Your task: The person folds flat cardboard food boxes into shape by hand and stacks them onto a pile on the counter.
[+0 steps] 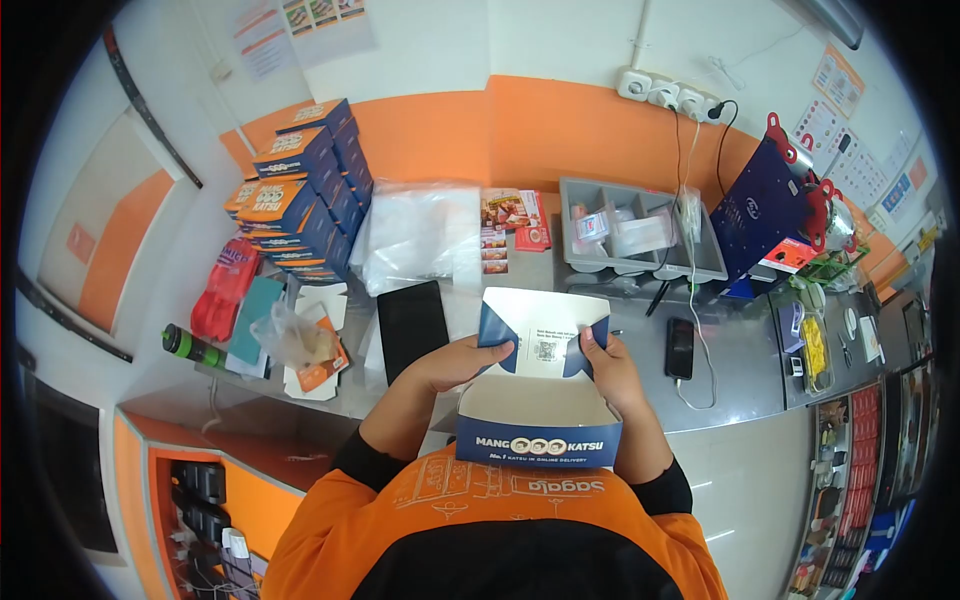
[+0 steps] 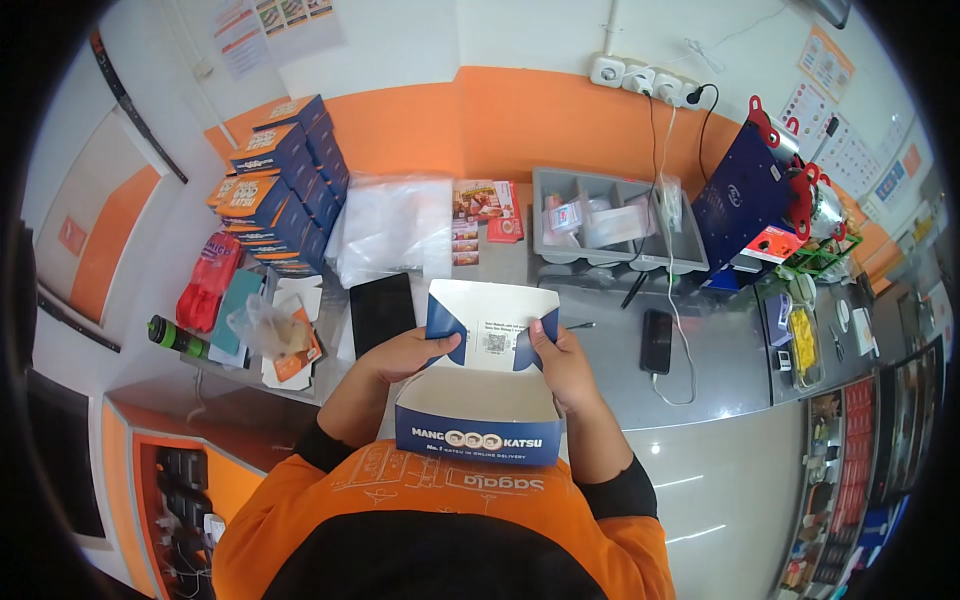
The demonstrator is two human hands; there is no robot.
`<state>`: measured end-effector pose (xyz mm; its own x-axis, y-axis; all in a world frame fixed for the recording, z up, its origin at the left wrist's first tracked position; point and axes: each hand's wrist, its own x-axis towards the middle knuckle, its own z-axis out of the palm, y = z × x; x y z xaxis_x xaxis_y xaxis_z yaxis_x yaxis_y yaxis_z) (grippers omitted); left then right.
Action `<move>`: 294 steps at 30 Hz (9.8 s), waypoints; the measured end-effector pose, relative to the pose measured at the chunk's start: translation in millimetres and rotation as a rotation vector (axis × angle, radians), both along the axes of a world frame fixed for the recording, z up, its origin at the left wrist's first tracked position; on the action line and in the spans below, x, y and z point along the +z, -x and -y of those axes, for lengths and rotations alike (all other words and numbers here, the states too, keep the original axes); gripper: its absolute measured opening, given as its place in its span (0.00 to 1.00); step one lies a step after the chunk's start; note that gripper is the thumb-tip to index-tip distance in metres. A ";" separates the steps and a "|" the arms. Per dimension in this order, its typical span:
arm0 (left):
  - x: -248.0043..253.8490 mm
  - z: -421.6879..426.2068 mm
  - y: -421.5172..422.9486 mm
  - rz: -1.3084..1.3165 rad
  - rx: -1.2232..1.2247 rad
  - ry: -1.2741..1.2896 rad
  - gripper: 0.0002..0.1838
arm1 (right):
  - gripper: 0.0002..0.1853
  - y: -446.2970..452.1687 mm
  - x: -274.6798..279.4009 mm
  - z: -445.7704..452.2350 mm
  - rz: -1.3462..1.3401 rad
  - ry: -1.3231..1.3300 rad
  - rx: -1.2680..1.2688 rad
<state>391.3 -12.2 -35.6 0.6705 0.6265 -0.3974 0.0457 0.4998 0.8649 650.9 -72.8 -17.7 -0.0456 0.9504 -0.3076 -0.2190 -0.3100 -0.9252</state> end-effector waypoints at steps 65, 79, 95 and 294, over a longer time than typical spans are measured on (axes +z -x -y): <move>-198.7 63.8 11.0 -0.405 0.143 -0.576 0.44 | 0.20 -50.5 -225.2 68.4 0.178 -0.271 0.228; -119.9 37.5 -24.9 -0.037 0.466 -0.353 0.39 | 0.36 -22.7 -135.2 25.2 0.072 -0.545 -0.029; -152.9 40.0 11.4 0.121 0.655 -1.147 0.53 | 0.38 -3.1 73.0 42.7 0.743 -1.152 -0.081; -183.2 57.3 45.0 -0.234 0.058 -1.233 0.12 | 0.39 3.4 -176.1 23.2 1.181 -0.451 0.574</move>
